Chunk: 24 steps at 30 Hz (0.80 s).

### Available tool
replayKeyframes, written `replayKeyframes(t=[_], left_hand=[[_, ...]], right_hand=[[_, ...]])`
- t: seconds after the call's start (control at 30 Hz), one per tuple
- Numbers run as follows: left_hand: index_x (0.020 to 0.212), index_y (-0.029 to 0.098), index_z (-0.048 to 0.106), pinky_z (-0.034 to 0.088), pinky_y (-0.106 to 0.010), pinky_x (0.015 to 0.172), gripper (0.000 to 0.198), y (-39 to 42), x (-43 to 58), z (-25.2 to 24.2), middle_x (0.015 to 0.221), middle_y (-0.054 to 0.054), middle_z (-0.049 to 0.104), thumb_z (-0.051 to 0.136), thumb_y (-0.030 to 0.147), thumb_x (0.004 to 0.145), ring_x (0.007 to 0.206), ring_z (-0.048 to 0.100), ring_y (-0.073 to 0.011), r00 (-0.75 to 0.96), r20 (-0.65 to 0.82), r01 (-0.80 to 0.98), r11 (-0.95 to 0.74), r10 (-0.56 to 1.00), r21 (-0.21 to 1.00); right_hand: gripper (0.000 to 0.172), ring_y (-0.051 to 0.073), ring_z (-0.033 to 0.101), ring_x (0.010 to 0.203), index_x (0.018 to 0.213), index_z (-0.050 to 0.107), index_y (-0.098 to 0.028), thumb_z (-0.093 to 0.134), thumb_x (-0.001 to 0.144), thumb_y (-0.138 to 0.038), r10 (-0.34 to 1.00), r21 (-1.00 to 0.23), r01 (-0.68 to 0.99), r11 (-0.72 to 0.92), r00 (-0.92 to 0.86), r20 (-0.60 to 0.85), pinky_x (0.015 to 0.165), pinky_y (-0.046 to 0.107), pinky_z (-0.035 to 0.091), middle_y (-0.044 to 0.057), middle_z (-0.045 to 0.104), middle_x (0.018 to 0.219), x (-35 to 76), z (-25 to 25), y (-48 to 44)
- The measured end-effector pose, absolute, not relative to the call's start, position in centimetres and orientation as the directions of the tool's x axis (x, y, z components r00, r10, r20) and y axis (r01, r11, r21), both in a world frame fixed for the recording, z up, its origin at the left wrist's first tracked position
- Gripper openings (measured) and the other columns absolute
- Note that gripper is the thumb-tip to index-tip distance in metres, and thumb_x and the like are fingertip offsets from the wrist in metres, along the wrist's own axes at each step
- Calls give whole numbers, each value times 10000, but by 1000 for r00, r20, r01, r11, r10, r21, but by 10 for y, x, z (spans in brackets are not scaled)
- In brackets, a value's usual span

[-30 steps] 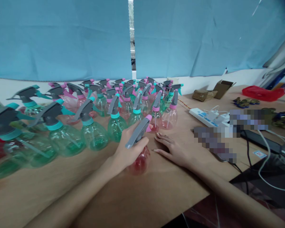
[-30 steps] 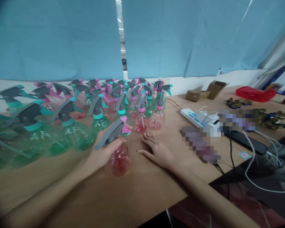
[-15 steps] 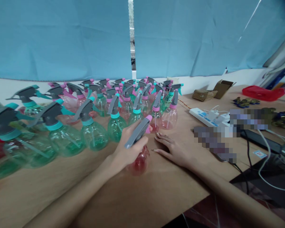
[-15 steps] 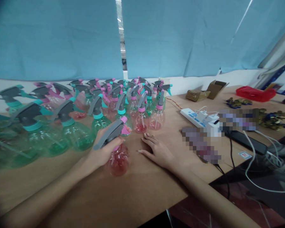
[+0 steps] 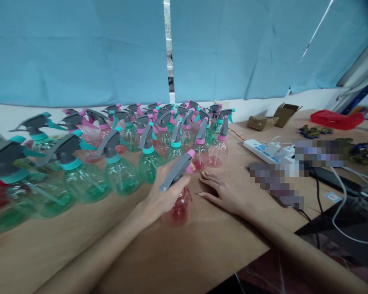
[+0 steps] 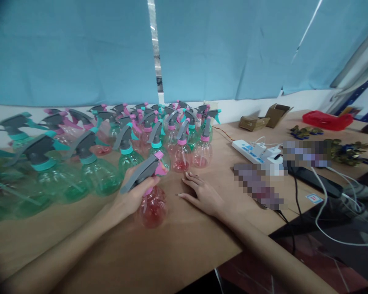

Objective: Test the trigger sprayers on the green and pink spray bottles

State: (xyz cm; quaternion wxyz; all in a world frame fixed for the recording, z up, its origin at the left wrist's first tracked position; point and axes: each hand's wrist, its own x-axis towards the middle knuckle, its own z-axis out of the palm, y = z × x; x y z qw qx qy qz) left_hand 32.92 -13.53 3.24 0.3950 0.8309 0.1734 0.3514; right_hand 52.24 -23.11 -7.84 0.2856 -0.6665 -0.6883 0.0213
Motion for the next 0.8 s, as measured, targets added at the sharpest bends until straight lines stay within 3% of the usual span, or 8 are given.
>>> replayKeyframes(t=[0.1,0.2,0.43,0.6,0.8], left_hand=[[630,205,402,249,-241,465,151,-138,329,30,556,59,338,489,210,753,498,274,-101,646,466,44,-639,604,768],[700,194,470,271,-240,477,68,-139,329,29,594,47,388,482,218,763,517,305,-102,643,443,82,-632,624,770],[749,183,533,296,-233,493,38,-139,335,26,579,64,404,511,208,767,510,326,-96,585,441,140,-621,680,772],[834,183,575,349,-237,540,85,-147,359,23,631,54,467,514,182,774,556,404,-104,563,483,107,-639,670,762],[930,182,580,434,-290,684,159,-170,395,23,796,-3,594,514,167,786,704,527,-143,613,504,4,-640,608,768]], right_hand=[[544,260,403,1305,1310,505,-214,491,865,-526,937,-422,898,124,34,348,1076,497,339,101,470,1392,522,-75,-234],[545,252,430,1287,1332,474,-251,518,856,-513,939,-466,873,146,25,342,1066,489,357,84,500,1369,517,-69,-241],[687,264,501,1216,1384,361,-281,583,794,-553,958,-597,784,168,12,286,1010,473,421,67,515,1352,489,-47,-260],[724,279,492,1212,1352,362,-245,619,756,-566,915,-611,754,240,33,401,1001,465,423,93,503,1340,479,-26,-265],[677,304,574,1042,1219,459,-172,651,713,-580,872,-587,790,175,152,465,864,461,499,129,602,1107,483,-22,-270]])
